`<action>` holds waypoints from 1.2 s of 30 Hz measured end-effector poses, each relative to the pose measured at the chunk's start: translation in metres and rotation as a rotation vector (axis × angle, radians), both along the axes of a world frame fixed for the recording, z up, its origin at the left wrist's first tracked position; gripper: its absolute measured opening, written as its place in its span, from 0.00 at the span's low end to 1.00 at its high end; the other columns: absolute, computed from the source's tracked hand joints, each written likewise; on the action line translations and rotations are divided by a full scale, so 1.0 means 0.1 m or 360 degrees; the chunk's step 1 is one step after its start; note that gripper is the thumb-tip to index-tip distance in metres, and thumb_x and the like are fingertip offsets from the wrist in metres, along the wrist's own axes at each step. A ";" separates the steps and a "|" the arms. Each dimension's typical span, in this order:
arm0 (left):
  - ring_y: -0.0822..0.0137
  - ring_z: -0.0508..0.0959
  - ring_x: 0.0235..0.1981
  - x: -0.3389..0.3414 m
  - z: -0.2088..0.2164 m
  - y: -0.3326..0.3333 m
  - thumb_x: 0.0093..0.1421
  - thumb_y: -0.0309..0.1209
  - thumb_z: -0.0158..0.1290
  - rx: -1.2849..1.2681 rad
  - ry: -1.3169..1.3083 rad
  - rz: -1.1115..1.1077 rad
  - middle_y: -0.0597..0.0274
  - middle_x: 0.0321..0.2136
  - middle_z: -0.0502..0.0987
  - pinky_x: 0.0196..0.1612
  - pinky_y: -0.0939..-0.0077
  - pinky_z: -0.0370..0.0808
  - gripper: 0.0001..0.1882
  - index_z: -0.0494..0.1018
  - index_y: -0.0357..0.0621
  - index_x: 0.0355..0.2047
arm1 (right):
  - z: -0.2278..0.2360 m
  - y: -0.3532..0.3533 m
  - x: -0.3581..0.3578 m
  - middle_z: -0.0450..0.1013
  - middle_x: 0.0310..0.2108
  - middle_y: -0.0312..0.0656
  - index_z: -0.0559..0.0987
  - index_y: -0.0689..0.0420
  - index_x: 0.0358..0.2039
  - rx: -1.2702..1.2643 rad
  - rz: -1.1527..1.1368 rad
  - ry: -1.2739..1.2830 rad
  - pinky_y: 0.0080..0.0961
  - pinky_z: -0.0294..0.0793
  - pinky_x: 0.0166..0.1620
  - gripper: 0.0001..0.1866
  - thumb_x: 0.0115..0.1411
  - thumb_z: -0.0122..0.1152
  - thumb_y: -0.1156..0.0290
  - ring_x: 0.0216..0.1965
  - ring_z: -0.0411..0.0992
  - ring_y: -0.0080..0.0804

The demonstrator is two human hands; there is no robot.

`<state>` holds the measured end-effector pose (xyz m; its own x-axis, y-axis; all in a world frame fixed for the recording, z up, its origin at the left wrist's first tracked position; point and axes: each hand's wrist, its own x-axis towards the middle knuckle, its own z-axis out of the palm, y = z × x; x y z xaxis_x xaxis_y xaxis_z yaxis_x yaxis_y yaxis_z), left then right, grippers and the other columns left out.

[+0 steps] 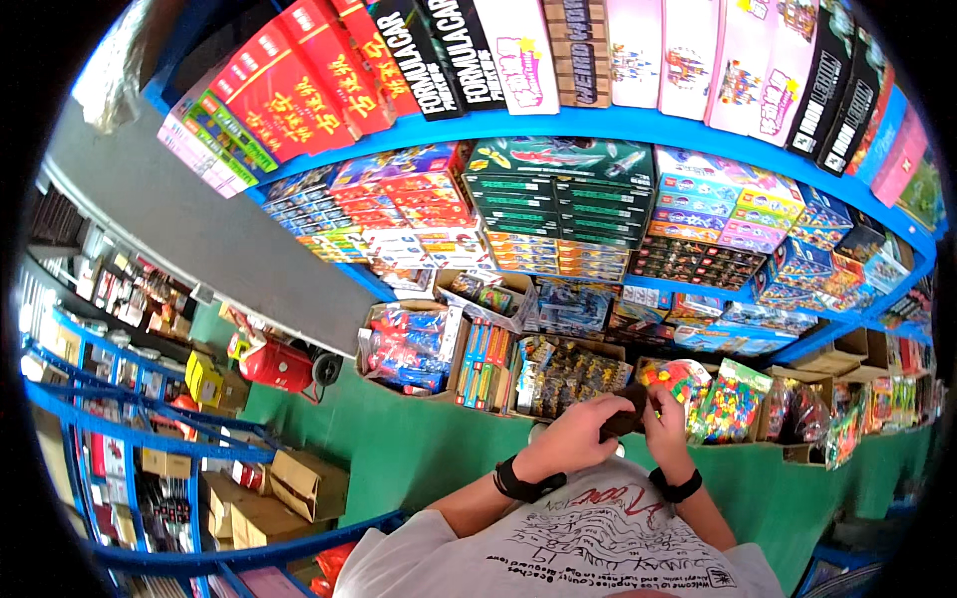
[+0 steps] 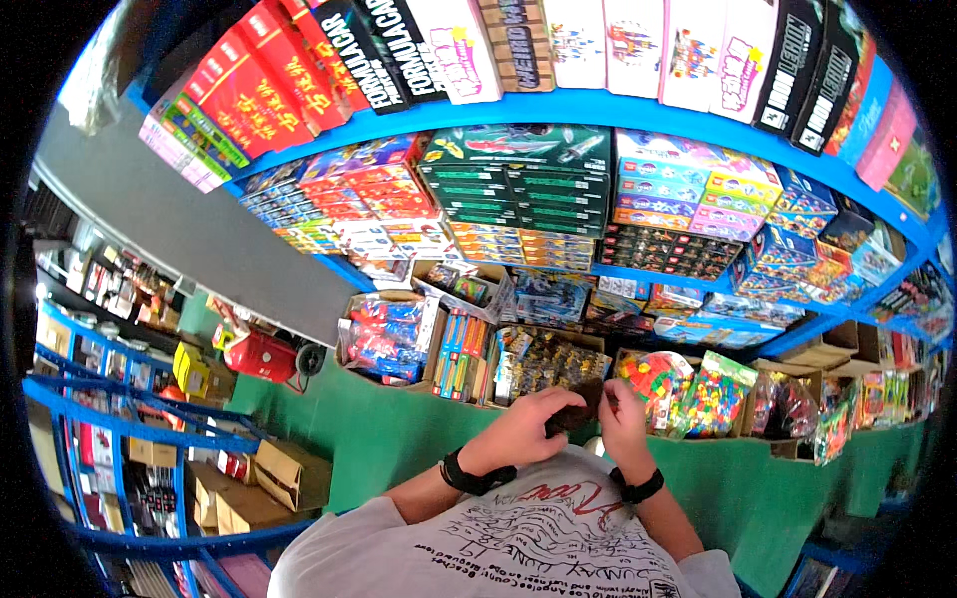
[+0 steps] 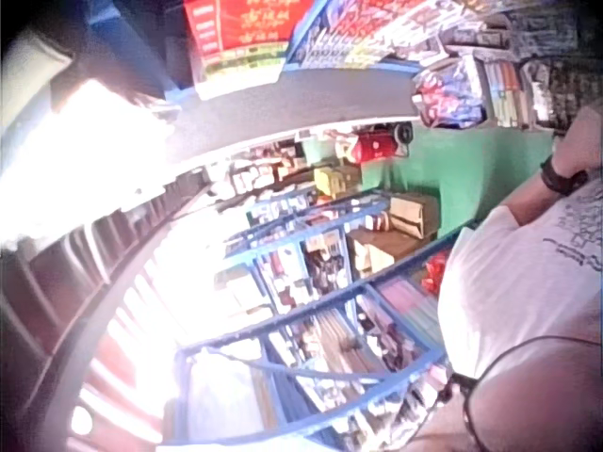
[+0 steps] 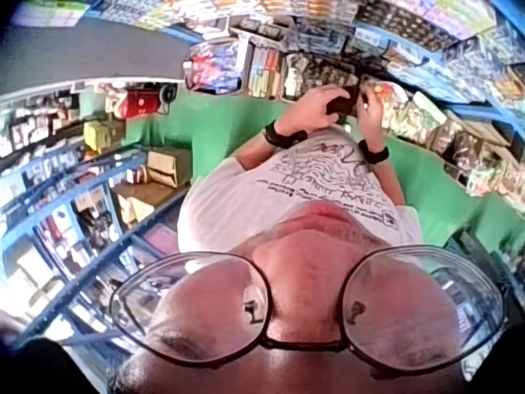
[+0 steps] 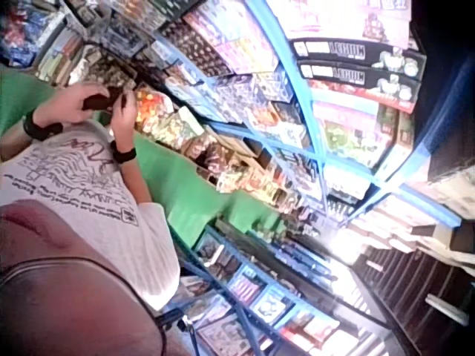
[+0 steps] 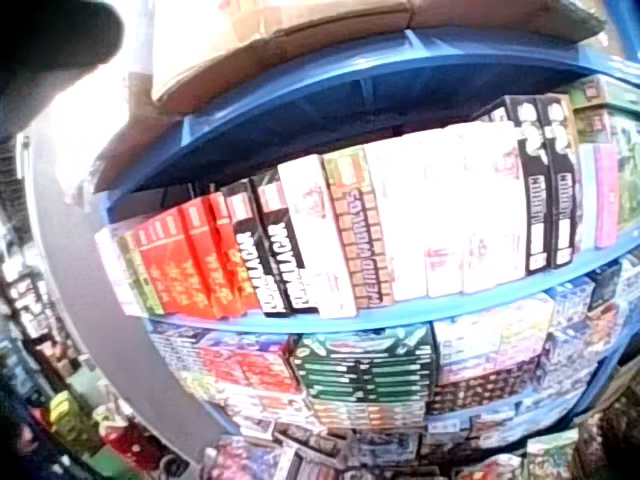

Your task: The person walks through a warehouse aisle and wipes the blue metal shelving units with a brown cloth. They clean the horizontal edges and surfaces of the shelves, moving from one section to another while handling the cloth.

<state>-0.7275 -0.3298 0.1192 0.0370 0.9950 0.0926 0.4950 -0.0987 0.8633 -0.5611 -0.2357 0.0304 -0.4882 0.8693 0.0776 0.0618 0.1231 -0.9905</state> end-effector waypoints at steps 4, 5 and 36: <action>0.48 0.78 0.43 0.20 -0.03 -0.16 0.48 0.24 0.59 -0.0155 -0.0030 0.0254 0.47 0.43 0.77 0.48 0.64 0.76 0.26 0.71 0.38 0.50 | 0.03 0.01 0.11 0.68 0.25 0.49 0.72 0.65 0.36 0.0165 0.0494 -0.0184 0.31 0.67 0.32 0.05 0.61 0.52 0.76 0.25 0.68 0.40; 0.48 0.78 0.43 0.25 -0.04 -0.20 0.48 0.24 0.59 -0.0148 -0.0034 0.0292 0.47 0.43 0.77 0.48 0.64 0.76 0.26 0.71 0.38 0.50 | -0.07 0.02 0.15 0.70 0.27 0.51 0.73 0.65 0.38 0.0050 0.0627 -0.0130 0.33 0.70 0.34 0.08 0.61 0.53 0.74 0.28 0.71 0.43; 0.43 0.70 0.18 -0.61 0.13 -2.28 0.55 0.40 0.64 -0.0258 0.0356 0.0335 0.43 0.15 0.70 0.21 0.57 0.65 0.23 0.71 0.31 0.17 | 0.00 -1.86 -1.23 0.69 0.26 0.58 0.72 0.69 0.33 0.0198 0.1099 -0.0244 0.41 0.66 0.31 0.13 0.67 0.46 0.71 0.27 0.68 0.54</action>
<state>-0.7880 -0.5581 0.1322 -0.1690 0.9841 -0.0548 0.6687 0.1553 0.7272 -0.6842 -0.4217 0.0308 -0.9369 0.3470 0.0425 0.0663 0.2957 -0.9530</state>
